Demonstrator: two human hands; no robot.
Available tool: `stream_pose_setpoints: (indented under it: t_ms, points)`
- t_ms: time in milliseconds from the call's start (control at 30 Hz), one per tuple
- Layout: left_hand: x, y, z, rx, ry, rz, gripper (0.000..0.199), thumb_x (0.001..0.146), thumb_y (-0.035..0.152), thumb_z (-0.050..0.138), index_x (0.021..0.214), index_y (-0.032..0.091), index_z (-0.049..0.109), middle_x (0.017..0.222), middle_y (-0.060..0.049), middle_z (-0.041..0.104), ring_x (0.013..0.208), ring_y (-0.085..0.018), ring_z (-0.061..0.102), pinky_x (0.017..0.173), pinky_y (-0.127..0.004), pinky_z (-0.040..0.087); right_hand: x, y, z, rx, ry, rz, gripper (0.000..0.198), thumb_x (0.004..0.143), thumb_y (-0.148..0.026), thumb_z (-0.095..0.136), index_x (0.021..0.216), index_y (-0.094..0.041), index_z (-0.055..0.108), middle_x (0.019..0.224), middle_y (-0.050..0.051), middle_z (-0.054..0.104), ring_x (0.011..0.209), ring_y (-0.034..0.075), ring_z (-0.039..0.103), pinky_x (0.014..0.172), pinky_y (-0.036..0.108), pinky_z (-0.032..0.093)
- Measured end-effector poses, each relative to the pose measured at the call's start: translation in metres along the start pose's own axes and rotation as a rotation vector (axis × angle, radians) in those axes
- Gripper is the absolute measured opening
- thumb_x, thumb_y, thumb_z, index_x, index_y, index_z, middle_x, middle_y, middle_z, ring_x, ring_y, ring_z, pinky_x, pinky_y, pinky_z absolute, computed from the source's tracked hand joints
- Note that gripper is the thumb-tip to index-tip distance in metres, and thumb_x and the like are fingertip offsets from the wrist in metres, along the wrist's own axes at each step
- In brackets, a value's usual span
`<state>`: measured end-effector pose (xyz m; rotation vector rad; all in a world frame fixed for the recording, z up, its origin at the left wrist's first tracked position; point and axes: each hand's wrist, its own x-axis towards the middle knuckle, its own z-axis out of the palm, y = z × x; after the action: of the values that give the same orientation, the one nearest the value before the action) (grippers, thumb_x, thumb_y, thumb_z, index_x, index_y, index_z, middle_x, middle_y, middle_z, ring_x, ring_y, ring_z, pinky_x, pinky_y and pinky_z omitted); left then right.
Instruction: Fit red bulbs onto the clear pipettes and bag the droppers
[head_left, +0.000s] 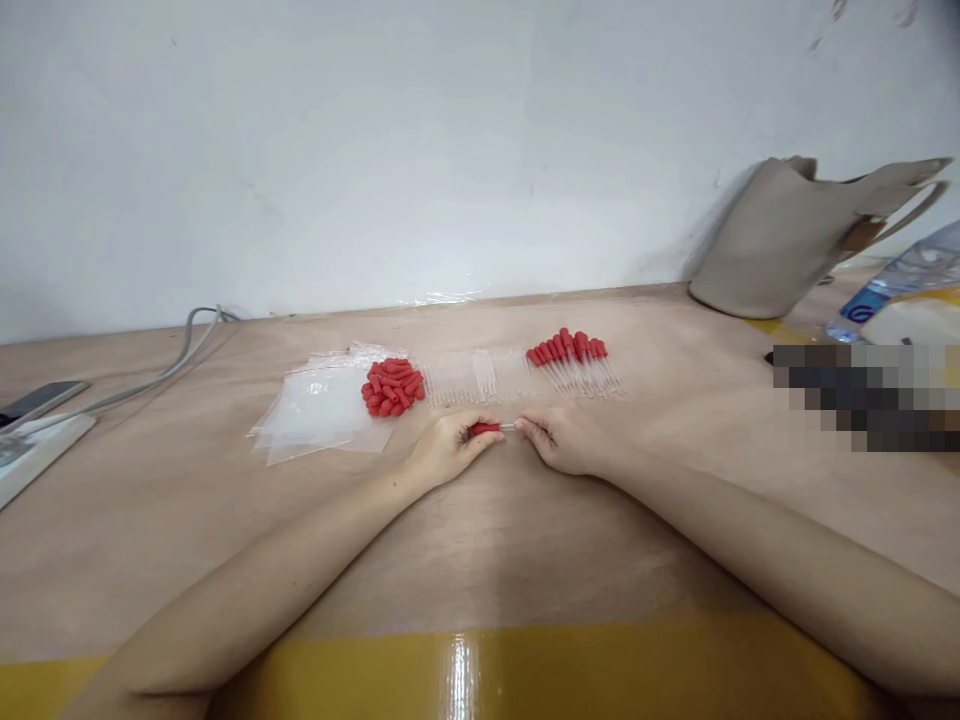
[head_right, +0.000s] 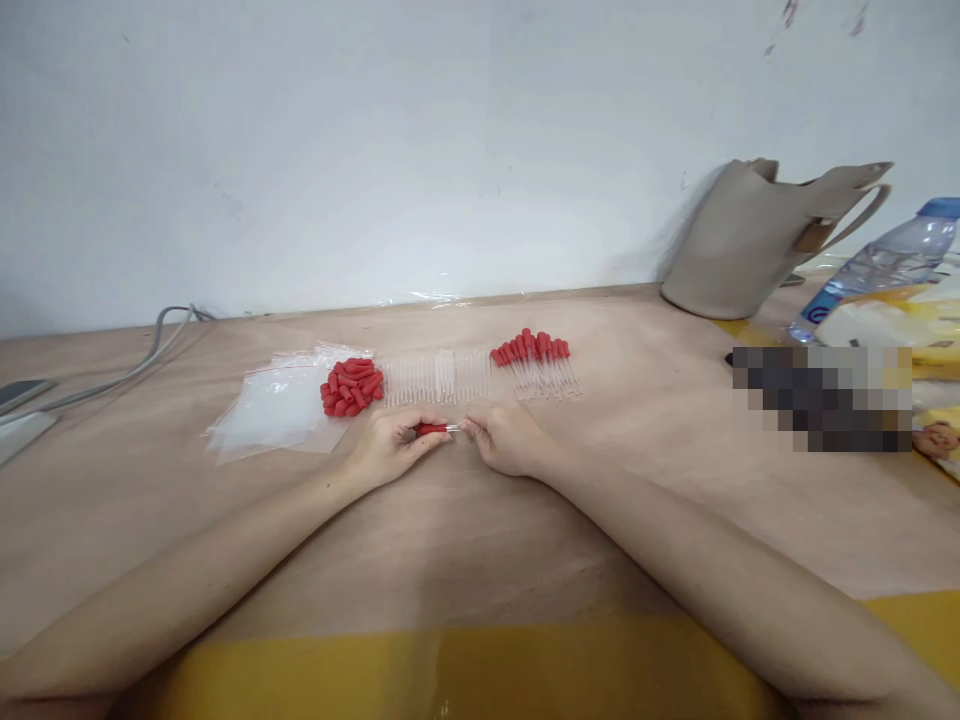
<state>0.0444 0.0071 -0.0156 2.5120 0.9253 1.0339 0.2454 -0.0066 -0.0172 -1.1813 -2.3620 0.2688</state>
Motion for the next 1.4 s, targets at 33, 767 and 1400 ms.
stream_pose_setpoints:
  t_ms: [33,767,1400]
  points:
    - [0.000,0.000,0.000,0.011,0.008,0.012,0.012,0.080,0.027,0.061,0.084,0.017,0.066,0.078,-0.002,0.070,0.070,-0.013,0.064,0.066,-0.024,0.049,0.000,0.000,0.000,0.015,-0.008,0.018,0.031,0.089,-0.025,0.035,0.065,-0.017,0.052,0.059,0.001,0.055,0.054,0.011,0.043,0.056,0.024,0.028]
    - [-0.004,-0.008,-0.022,0.075,-0.468,0.136,0.050,0.085,0.042,0.051,0.128,0.017,0.047,0.137,-0.012,0.042,0.129,-0.022,0.035,0.107,-0.041,0.029,0.010,0.065,-0.053,0.073,0.383,0.802,0.022,0.077,-0.034,0.048,0.066,-0.018,0.057,0.065,0.004,0.061,0.062,0.016,0.055,0.057,0.025,0.036]
    - [-0.001,-0.011,-0.020,0.039,-0.455,0.137,0.046,0.085,0.039,0.051,0.127,0.021,0.049,0.133,-0.010,0.046,0.126,-0.022,0.040,0.106,-0.042,0.030,0.033,0.064,-0.037,-0.181,0.251,0.899,0.030,0.081,-0.040,0.042,0.073,-0.019,0.061,0.072,0.009,0.064,0.073,0.023,0.060,0.058,0.029,0.038]
